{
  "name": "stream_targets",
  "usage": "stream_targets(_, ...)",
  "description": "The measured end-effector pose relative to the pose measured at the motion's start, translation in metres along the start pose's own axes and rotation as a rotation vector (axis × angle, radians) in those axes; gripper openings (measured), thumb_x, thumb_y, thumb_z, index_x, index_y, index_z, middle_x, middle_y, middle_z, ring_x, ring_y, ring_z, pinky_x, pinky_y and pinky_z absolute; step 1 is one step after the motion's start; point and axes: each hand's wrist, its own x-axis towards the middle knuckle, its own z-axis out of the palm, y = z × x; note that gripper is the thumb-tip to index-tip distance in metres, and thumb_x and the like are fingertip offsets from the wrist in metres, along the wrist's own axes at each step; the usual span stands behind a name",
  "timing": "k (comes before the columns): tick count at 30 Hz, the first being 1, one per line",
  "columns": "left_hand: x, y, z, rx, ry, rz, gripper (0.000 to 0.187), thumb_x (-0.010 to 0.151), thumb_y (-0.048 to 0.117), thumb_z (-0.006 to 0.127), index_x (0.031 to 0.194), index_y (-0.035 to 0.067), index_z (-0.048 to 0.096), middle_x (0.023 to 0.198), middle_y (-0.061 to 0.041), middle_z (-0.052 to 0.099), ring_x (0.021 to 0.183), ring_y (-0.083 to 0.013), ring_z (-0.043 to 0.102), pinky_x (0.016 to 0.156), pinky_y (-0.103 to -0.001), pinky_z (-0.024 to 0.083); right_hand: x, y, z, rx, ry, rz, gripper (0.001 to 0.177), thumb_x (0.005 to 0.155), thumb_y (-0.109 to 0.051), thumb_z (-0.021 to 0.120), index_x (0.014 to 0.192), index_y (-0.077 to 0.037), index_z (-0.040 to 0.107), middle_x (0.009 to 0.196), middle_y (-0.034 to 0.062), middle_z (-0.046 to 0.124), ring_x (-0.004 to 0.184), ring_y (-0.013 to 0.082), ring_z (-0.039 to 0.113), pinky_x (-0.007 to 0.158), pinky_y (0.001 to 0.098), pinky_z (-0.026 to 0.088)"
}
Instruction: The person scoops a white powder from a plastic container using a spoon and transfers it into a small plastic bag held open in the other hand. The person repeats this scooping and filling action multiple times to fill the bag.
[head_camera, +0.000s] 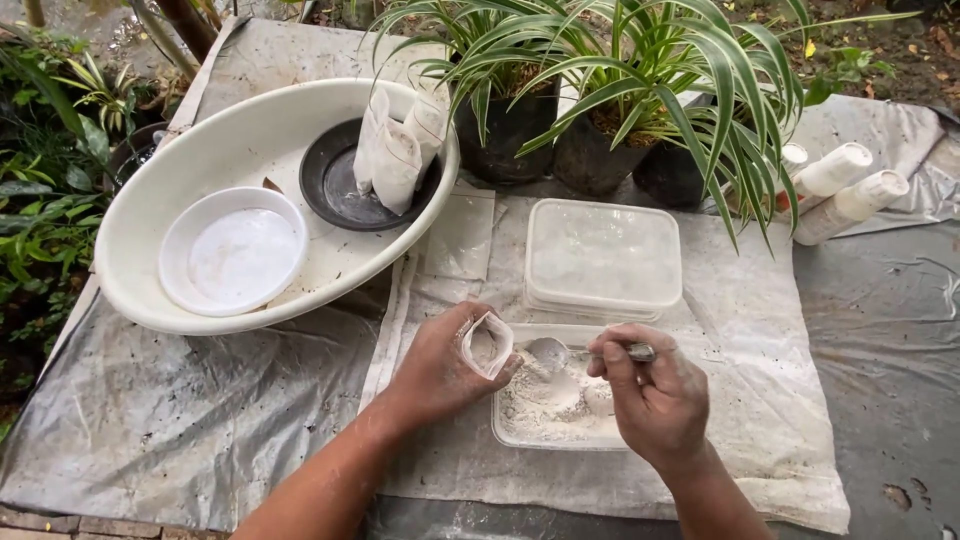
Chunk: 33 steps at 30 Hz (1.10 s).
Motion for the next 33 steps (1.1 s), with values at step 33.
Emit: stream_targets(33,0.000,0.005,-0.022,-0.122,-0.169,-0.007,0.056,0.076,0.028,0.087,0.121,0.011,0.060,0.109,-0.004,0.070,0.098,-0.0158,0.066,0.087,-0.029,0.052,0.020,-0.056,0.019,0.049,-0.194,-0.447,0.020,0.095,0.002,0.065,0.114,-0.003,0.067,0.108,0.0153,0.075,0.094,0.0239,0.080,0.081,0.0287,0.068)
